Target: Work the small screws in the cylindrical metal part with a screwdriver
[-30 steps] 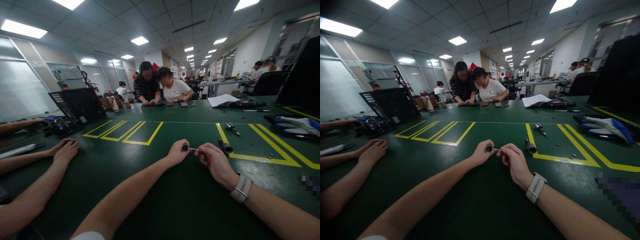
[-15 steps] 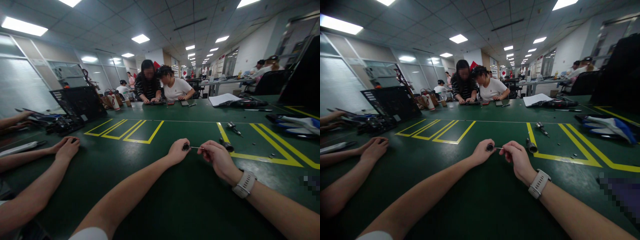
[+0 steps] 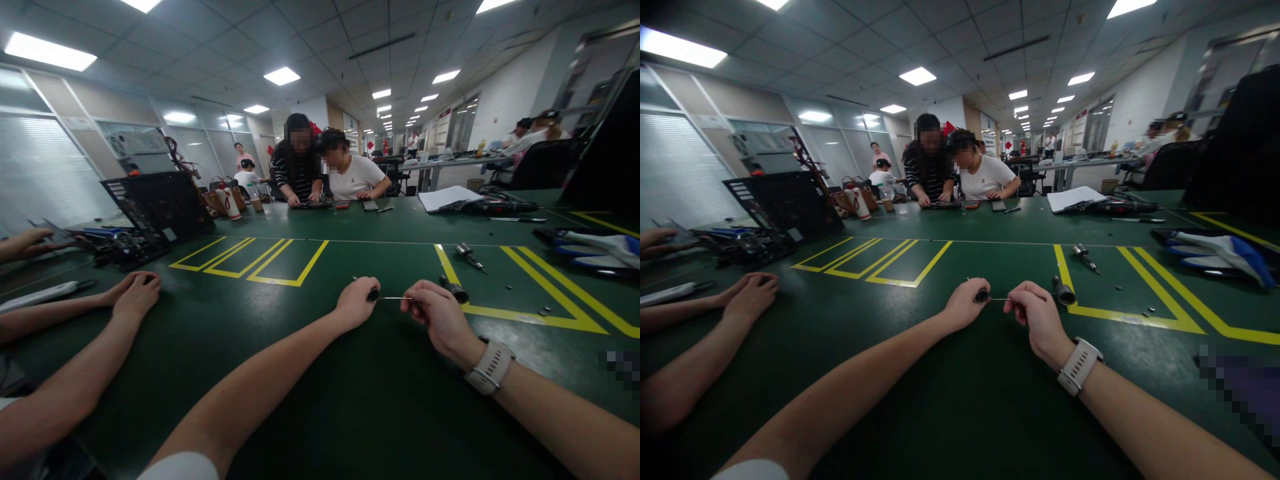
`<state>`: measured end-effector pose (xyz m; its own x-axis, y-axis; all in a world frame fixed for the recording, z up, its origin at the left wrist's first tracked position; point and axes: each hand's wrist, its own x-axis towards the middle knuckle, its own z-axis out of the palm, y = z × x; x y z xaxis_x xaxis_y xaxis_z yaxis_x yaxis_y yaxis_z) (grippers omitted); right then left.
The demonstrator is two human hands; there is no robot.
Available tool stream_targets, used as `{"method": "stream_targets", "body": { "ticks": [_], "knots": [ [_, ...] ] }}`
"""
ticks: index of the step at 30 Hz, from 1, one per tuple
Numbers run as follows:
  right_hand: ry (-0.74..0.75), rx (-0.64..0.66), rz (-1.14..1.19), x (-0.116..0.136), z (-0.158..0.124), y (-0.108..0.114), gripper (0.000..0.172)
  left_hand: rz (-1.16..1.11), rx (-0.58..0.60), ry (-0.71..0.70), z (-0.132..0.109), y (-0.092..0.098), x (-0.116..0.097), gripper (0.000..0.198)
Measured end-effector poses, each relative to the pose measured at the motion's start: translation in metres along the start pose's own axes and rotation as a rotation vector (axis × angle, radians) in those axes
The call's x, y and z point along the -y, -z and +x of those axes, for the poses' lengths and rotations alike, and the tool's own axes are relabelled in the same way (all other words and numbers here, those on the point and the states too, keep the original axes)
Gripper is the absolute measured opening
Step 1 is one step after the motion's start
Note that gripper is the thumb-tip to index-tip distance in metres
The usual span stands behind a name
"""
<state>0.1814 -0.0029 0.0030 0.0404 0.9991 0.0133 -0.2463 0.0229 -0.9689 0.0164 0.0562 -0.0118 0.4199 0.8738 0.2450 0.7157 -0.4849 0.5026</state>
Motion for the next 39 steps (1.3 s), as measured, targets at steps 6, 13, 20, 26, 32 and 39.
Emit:
{"method": "stream_targets", "body": {
  "ticks": [6,13,20,26,32,39],
  "knots": [
    [-0.028,-0.015,-0.032,-0.005,0.001,0.002,0.013,0.026,-0.021,0.010,0.000,0.000,0.004,0.011],
    [-0.084,-0.045,-0.079,-0.008,0.002,-0.002,0.012,-0.027,-0.042,0.030,0.002,0.002,0.006,0.010],
    [-0.070,-0.054,-0.091,-0.010,0.002,0.000,0.011,-0.008,0.000,0.012,0.002,0.001,0.005,0.011],
    [-0.059,-0.047,-0.102,-0.012,0.002,0.000,0.010,-0.016,-0.006,0.029,0.001,0.003,0.003,0.014],
    [0.007,-0.077,-0.073,-0.012,0.002,0.001,0.011,0.022,0.028,-0.003,0.000,0.002,0.004,0.014],
    [0.113,-0.093,-0.049,-0.009,-0.002,0.000,0.011,-0.003,0.005,0.064,0.000,0.004,0.000,0.016]
  ]
}}
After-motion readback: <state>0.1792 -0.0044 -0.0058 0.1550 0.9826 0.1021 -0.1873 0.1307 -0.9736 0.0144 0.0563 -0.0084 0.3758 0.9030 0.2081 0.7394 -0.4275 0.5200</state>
